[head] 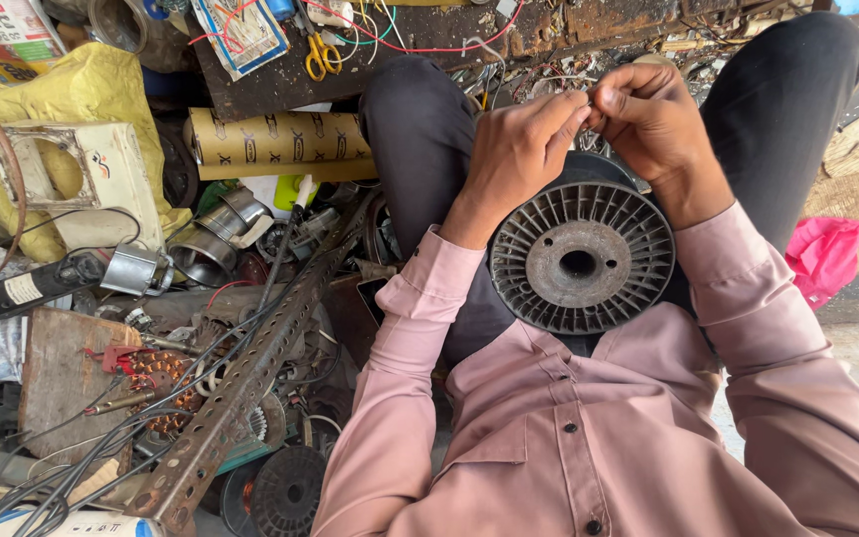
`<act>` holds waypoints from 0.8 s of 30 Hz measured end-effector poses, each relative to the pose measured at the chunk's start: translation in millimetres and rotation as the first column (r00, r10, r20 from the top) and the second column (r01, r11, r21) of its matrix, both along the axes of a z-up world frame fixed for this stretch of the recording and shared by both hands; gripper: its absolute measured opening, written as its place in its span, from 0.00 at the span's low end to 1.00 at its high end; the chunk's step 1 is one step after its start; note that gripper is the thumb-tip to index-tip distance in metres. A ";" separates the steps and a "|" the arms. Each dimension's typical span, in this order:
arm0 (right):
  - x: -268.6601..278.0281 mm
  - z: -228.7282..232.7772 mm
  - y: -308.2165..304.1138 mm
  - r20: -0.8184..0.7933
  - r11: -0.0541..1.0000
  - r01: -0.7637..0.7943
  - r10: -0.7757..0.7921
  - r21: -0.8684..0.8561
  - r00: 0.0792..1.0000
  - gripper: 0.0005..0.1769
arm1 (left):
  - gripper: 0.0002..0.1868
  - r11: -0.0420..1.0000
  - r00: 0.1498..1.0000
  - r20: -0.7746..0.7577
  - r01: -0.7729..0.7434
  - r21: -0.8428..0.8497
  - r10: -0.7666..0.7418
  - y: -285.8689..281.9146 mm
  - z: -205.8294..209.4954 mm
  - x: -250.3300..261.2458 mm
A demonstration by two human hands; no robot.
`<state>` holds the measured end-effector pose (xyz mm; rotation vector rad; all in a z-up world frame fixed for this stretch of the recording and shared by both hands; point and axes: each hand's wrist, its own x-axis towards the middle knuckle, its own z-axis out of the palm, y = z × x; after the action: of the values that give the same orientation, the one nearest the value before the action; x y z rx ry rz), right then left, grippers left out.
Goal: The person sits on the floor and works on a motor stator, stripping insulation from wires and twisting them together. The person then picks up a red wire and a pair of scissors.
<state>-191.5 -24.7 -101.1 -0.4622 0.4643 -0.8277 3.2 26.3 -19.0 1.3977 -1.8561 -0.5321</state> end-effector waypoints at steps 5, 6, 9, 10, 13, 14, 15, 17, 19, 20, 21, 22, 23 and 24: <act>-7.1 -19.9 -5.8 -0.218 0.920 0.322 -0.370 -0.225 0.903 0.02 | 0.06 0.997 0.998 -0.007 -0.070 0.039 0.070 1.0 -0.9 4.5; -15.1 -26.8 -15.0 -0.246 0.871 0.404 -0.472 -0.279 0.847 0.03 | 0.06 0.991 0.990 -0.065 -0.121 0.053 0.125 3.4 1.8 11.2; -49.4 -32.0 -36.8 -0.231 0.800 0.488 -0.579 -0.350 0.782 0.11 | 0.07 0.980 0.956 -0.217 -0.187 0.066 0.197 2.3 12.4 27.3; -54.2 -28.5 -38.8 -0.320 0.789 0.447 -0.591 -0.422 0.741 0.08 | 0.07 0.985 0.951 -0.254 -0.165 0.058 0.174 1.8 13.8 26.5; -41.6 -5.1 -27.3 -0.479 0.601 0.021 -0.658 -0.799 0.581 0.11 | 0.07 0.992 0.954 -0.276 -0.112 0.051 0.122 1.8 15.2 23.2; -29.7 4.1 -19.5 -0.486 0.459 -0.191 -0.701 -0.868 0.522 0.16 | 0.08 0.995 0.958 -0.269 -0.092 0.046 0.101 0.0 15.2 21.0; -20.5 13.9 -12.9 -0.575 0.614 -0.192 -0.519 -0.766 0.633 0.18 | 0.08 0.995 0.958 -0.271 -0.087 0.045 0.096 -1.6 15.5 19.0; -1.7 26.2 -2.9 -0.505 0.756 -0.181 -0.221 -0.629 0.834 0.19 | 0.08 0.996 0.957 -0.276 -0.078 0.048 0.088 -1.1 14.9 15.9; 9.8 26.2 -1.0 -0.404 0.779 -0.139 -0.157 -0.611 0.901 0.15 | 0.07 0.993 0.960 -0.261 -0.088 0.075 0.105 -0.7 12.7 15.7; 17.5 21.2 -0.2 -0.428 0.783 -0.134 -0.181 -0.608 0.886 0.11 | 0.07 0.992 0.960 -0.254 -0.094 0.088 0.114 -1.1 11.7 16.0; 19.4 15.8 0.4 -0.451 0.786 -0.129 -0.204 -0.604 0.869 0.07 | 0.07 0.990 0.953 -0.277 -0.101 0.094 0.123 -1.2 10.9 16.5; 16.3 10.9 1.0 -0.424 0.813 -0.112 -0.176 -0.571 0.888 0.06 | 0.07 0.989 0.945 -0.300 -0.107 0.100 0.133 -1.4 10.5 17.2; 14.0 6.2 0.5 -0.395 0.837 -0.097 -0.149 -0.539 0.907 0.05 | 0.07 0.988 0.936 -0.322 -0.114 0.103 0.142 -2.5 10.9 17.9; 11.8 1.8 -0.5 -0.363 0.859 -0.084 -0.123 -0.505 0.924 0.05 | 0.07 0.989 0.939 -0.317 -0.107 0.101 0.133 -3.1 11.7 18.1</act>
<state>-179.7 -25.2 -99.3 -1.1364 0.6111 -0.8822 21.3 23.2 -7.3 1.3742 -1.4920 -0.7350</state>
